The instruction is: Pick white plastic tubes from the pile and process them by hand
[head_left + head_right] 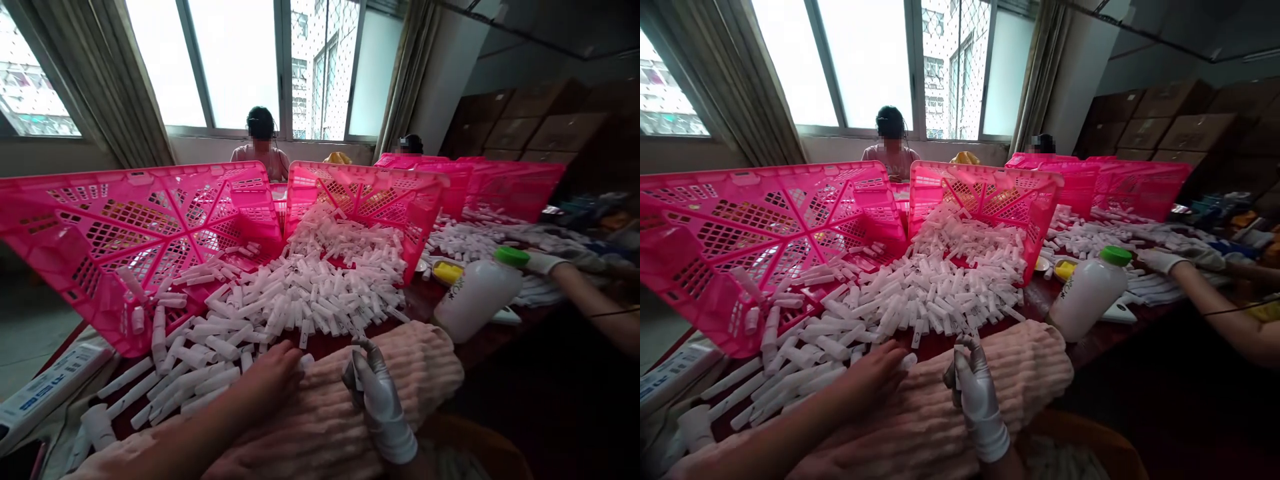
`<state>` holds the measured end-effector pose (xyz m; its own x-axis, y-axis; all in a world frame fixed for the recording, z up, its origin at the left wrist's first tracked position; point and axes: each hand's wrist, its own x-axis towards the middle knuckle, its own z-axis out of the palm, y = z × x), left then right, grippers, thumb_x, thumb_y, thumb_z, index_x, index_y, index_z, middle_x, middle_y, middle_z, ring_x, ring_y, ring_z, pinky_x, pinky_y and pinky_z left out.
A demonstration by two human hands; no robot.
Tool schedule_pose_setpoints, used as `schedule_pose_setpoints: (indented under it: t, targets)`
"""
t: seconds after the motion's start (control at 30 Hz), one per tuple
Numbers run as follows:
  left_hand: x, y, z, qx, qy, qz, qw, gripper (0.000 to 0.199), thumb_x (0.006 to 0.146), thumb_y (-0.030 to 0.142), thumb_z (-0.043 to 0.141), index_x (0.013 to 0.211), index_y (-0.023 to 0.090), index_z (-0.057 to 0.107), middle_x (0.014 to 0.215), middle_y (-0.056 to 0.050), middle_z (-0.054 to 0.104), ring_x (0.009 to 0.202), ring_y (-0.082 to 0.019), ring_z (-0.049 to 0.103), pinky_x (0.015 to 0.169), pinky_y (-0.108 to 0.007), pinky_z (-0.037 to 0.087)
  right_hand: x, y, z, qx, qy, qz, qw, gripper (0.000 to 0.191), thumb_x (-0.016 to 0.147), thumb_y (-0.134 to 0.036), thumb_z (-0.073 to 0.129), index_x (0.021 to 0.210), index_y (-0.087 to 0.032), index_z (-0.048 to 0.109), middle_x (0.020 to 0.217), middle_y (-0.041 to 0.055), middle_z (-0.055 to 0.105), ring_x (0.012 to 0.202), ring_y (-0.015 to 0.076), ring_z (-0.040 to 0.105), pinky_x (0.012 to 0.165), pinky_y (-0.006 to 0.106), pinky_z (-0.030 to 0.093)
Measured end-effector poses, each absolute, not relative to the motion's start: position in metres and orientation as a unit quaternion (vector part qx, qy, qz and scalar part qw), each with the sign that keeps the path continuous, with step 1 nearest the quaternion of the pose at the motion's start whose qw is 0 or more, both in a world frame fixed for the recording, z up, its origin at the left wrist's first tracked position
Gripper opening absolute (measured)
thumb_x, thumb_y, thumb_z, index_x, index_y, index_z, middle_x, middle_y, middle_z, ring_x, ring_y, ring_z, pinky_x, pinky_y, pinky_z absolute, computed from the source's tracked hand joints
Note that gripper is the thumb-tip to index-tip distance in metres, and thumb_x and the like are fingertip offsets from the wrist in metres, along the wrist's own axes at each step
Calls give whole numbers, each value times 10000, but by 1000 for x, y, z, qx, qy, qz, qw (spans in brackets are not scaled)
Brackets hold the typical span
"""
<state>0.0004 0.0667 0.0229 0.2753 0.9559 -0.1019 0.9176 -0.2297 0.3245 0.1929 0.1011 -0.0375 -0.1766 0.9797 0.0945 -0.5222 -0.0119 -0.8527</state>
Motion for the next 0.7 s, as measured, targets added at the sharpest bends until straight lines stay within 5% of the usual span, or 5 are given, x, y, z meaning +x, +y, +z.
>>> schedule_pose_setpoints:
  t: [0.13, 0.37, 0.47, 0.57, 0.7]
  targets:
    - [9, 16, 25, 712, 591, 220, 309, 350, 940, 348, 377, 1229, 228, 533, 1166, -66, 669, 1047, -191, 630, 923, -268, 482, 177, 95, -19, -243, -388, 654, 603, 496, 877, -574, 747, 967, -178, 462, 513, -69, 366, 367, 104, 337, 409, 167, 413]
    - [29, -19, 0, 596, 542, 379, 456, 435, 888, 436, 512, 1264, 225, 563, 1324, -94, 590, 1240, -270, 505, 1052, -359, 389, 150, 59, 2, -160, -455, 688, 543, 376, 967, -476, 713, 965, -173, 489, 688, 10, 520, 564, 146, 505, 514, 155, 451]
    - [43, -22, -12, 469, 433, 488, 596, 368, 834, 482, 609, 1067, 201, 651, 949, -67, 707, 863, -167, 656, 789, -241, 524, 151, 40, 9, -154, -552, 596, 563, 319, 1047, -437, 646, 921, -149, 592, 880, 56, 556, 826, 162, 541, 791, 191, 463]
    - [56, -25, -26, 285, 291, 544, 733, 388, 796, 576, 607, 864, 194, 627, 504, 62, 514, 323, -24, 361, 336, -128, 318, 149, 31, 9, -107, -517, 632, 567, 280, 1068, -420, 634, 944, -172, 594, 899, 39, 554, 811, 155, 543, 776, 186, 462]
    - [51, -21, -34, 270, 238, 550, 754, 408, 701, 576, 708, 759, 190, 591, 415, 106, 388, 273, -1, 229, 301, -135, 213, 148, 40, 7, -63, -472, 736, 481, 400, 1027, -526, 654, 888, -164, 559, 821, 43, 546, 790, 211, 560, 771, 270, 495]
